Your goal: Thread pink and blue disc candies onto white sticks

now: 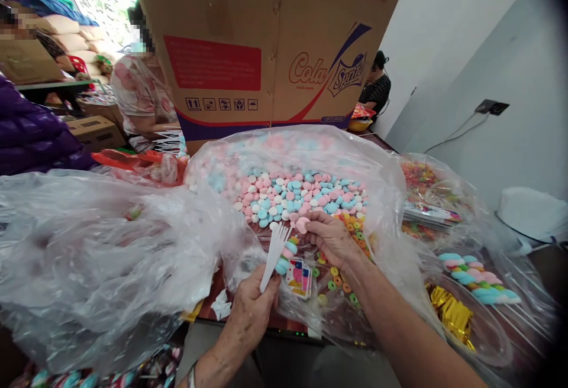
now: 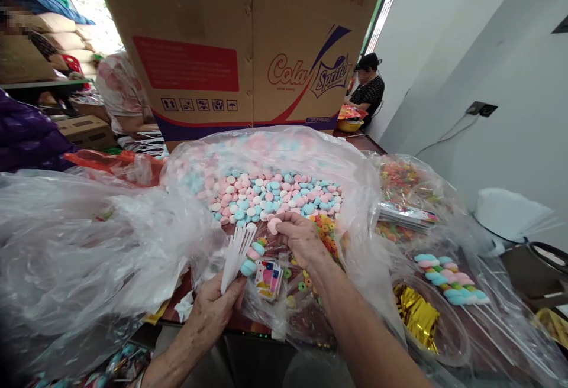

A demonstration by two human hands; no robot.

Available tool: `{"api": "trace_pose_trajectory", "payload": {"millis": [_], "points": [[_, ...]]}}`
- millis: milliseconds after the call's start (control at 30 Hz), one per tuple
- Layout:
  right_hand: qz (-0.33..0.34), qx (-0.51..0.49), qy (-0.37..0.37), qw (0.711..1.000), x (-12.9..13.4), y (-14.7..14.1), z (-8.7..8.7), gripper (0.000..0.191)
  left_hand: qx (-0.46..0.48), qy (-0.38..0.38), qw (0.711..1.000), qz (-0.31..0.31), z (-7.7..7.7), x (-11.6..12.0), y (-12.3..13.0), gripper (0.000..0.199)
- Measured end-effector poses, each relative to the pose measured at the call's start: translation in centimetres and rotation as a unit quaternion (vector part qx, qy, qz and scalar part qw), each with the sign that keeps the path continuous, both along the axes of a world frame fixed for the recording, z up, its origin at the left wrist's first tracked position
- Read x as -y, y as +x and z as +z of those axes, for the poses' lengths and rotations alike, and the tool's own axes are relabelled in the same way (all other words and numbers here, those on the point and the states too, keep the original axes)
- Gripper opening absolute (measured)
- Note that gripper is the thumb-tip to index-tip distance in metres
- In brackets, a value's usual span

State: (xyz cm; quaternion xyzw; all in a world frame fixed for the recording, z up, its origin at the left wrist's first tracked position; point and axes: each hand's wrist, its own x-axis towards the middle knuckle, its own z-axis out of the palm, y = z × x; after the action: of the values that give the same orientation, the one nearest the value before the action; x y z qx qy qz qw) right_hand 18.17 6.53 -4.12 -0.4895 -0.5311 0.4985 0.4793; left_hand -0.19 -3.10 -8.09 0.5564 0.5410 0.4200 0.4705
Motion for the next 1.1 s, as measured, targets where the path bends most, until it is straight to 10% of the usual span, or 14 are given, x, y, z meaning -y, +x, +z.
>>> {"api": "trace_pose_trajectory", "payload": {"millis": [233,467,767,1100], "points": [[-0.004,-0.184,-0.104,0.977,1.3,-1.0,1.6,0.032,-0.016,-0.003,1.0,-0.014,0.5,-0.1,0.1,0.03],[-0.015,-0.163,-0.082,0.983,1.8,-1.4,1.2,0.031,-0.03,-0.007,0.999,-0.01,0.7,0.0,0.2,0.031],[0.013,0.076,0.097,0.992,2.6,-0.9,-0.6,0.029,-0.024,-0.007,1.0,0.009,0.4,0.0,0.2,0.032],[0.069,0.252,0.319,0.911,3.3,-0.4,-1.2,0.032,0.024,0.003,0.999,0.021,-0.1,0.1,0.1,0.033]]}}
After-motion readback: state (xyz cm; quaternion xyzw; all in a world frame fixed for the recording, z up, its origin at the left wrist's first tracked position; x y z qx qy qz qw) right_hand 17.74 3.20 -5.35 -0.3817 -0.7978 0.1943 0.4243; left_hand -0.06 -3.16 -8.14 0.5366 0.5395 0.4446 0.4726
